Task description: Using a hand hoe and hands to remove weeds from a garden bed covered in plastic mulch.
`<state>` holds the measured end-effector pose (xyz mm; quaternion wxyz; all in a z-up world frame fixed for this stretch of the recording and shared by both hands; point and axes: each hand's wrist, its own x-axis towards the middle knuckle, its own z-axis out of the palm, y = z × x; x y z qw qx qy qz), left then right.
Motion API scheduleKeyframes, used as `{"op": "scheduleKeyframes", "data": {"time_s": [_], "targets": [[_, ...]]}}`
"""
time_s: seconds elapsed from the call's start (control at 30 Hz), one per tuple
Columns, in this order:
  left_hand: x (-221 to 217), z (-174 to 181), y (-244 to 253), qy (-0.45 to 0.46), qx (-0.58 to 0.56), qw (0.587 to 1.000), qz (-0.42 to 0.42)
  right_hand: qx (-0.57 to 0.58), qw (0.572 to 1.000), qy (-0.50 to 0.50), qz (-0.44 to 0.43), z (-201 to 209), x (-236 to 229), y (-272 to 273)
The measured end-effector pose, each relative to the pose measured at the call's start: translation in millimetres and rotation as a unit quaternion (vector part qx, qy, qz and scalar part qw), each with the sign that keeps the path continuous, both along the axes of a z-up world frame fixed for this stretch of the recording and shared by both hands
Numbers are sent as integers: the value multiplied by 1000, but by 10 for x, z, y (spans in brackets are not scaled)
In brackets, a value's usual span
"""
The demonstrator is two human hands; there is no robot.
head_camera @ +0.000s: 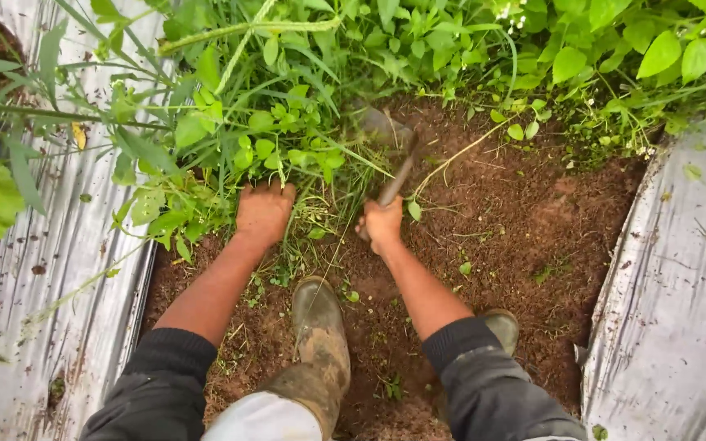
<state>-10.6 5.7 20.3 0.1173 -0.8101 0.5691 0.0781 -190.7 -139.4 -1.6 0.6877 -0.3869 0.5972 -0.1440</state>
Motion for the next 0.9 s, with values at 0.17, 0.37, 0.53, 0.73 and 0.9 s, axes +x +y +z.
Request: {"op": "scheduleKeyframes", "data": {"time_s": [0.17, 0.37, 0.53, 0.73, 0.9], "targets": [[8, -12, -53, 7, -3, 1000, 9, -30, 998, 56, 13, 334, -340, -99], [3, -52, 6, 29, 11, 999, 11, -39, 998, -1, -51, 130, -65, -46], [19, -102, 19, 42, 23, 999, 14, -39, 997, 53, -48, 46, -291, -48], [38, -293, 133, -13, -73, 997, -20, -28, 992, -34, -122, -97, -153, 27], [21, -219, 93, 5, -71, 997, -14, -15, 995, 80, -55, 289, -735, 311]]}}
